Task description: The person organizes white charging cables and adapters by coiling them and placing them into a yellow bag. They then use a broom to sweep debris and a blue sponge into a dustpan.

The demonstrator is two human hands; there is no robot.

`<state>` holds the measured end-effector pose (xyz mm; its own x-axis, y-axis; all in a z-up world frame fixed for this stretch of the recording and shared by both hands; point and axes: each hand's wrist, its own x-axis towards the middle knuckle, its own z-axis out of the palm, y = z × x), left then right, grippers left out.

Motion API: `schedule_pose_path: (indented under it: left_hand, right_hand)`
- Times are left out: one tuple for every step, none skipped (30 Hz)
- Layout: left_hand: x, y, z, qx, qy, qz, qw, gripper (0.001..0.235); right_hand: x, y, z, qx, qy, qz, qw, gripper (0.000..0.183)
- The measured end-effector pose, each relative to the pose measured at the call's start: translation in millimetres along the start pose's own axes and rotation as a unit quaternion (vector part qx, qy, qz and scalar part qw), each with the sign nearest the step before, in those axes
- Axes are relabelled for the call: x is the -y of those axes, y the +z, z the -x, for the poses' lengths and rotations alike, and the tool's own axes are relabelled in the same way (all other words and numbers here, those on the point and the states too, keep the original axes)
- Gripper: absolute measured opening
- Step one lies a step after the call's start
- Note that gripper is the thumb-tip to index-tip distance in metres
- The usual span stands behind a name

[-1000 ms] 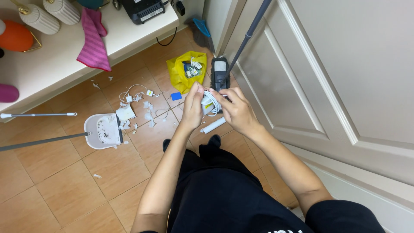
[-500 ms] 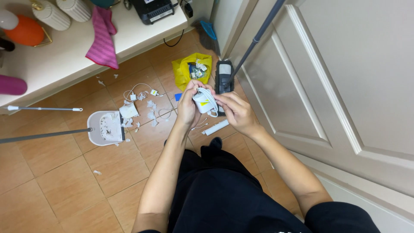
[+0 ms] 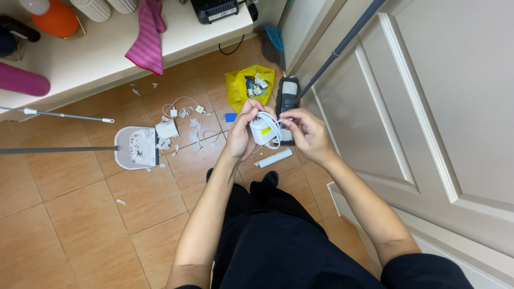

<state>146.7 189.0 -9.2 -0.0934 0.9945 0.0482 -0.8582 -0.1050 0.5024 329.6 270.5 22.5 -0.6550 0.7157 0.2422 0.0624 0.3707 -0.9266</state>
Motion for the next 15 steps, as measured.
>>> schedule_pose_path:
  left_hand:
    - [-1.1,0.0,1.6,-0.002,0.001,0.001,1.0,0.014]
    - [-2.0,-0.1,3.2,-0.01,-0.003,0.0,1.0,0.015]
    - [-2.6,0.1,5.3,-0.019,-0.007,0.001,1.0,0.016]
    - [-2.6,-1.1,9.5,-0.021,-0.006,0.002,1.0,0.016]
    - [-3.4,-2.5,10.7,-0.042,0.0,0.0,0.999,0.017]
    - [-4.5,-3.8,11.6,-0.063,0.006,-0.002,0.998,0.019]
    - [-7.5,-4.8,13.5,-0.065,0.009,-0.002,0.998,0.019]
    - [-10.7,-6.0,15.0,-0.094,-0.001,-0.024,0.995,0.022]
    - [-13.2,-7.9,16.4,-0.123,-0.011,-0.047,0.991,0.026]
    - [-14.2,-13.2,19.9,-0.125,-0.008,-0.048,0.991,0.026]
    - [-16.2,-18.9,22.9,-0.139,-0.008,-0.064,0.988,0.026]
    - [-17.9,-24.8,25.5,-0.152,-0.008,-0.081,0.985,0.026]
    - [-19.0,-30.8,26.8,-0.155,-0.006,-0.083,0.984,0.026]
    - [-19.7,-37.0,27.9,-0.177,0.0,-0.076,0.981,0.027]
    - [-20.1,-43.2,30.5,-0.2,0.003,-0.069,0.977,0.028]
  right_hand:
    - [-4.8,2.1,1.1,0.002,0.001,-0.001,1.0,0.016]
    - [-9.9,4.1,2.2,0.001,0.022,-0.052,0.998,0.017]
    - [-14.5,6.0,3.9,0.0,0.043,-0.103,0.994,0.019]
    - [-19.4,13.3,7.6,0.002,0.045,-0.104,0.994,0.019]
    - [-25.4,19.7,8.2,-0.01,0.059,-0.139,0.989,0.017]
    - [-31.1,26.0,8.5,-0.021,0.072,-0.173,0.982,0.016]
    - [-28.3,33.6,4.7,-0.018,0.071,-0.175,0.982,0.016]
    - [-25.8,41.2,0.6,-0.03,0.056,-0.196,0.978,0.016]
    - [-24.3,48.9,-3.1,-0.042,0.041,-0.219,0.974,0.015]
    - [-30.3,57.0,-4.9,-0.039,0.041,-0.221,0.974,0.015]
    - [-36.4,65.7,-7.5,-0.057,0.026,-0.188,0.98,0.016]
    - [-42.8,74.3,-10.2,-0.076,0.01,-0.155,0.985,0.018]
    - [-44.5,80.5,-12.6,-0.074,0.009,-0.158,0.985,0.018]
    - [-46.7,86.6,-14.9,-0.117,0.022,-0.122,0.985,0.022]
    - [-48.6,93.4,-15.3,-0.162,0.036,-0.085,0.983,0.028]
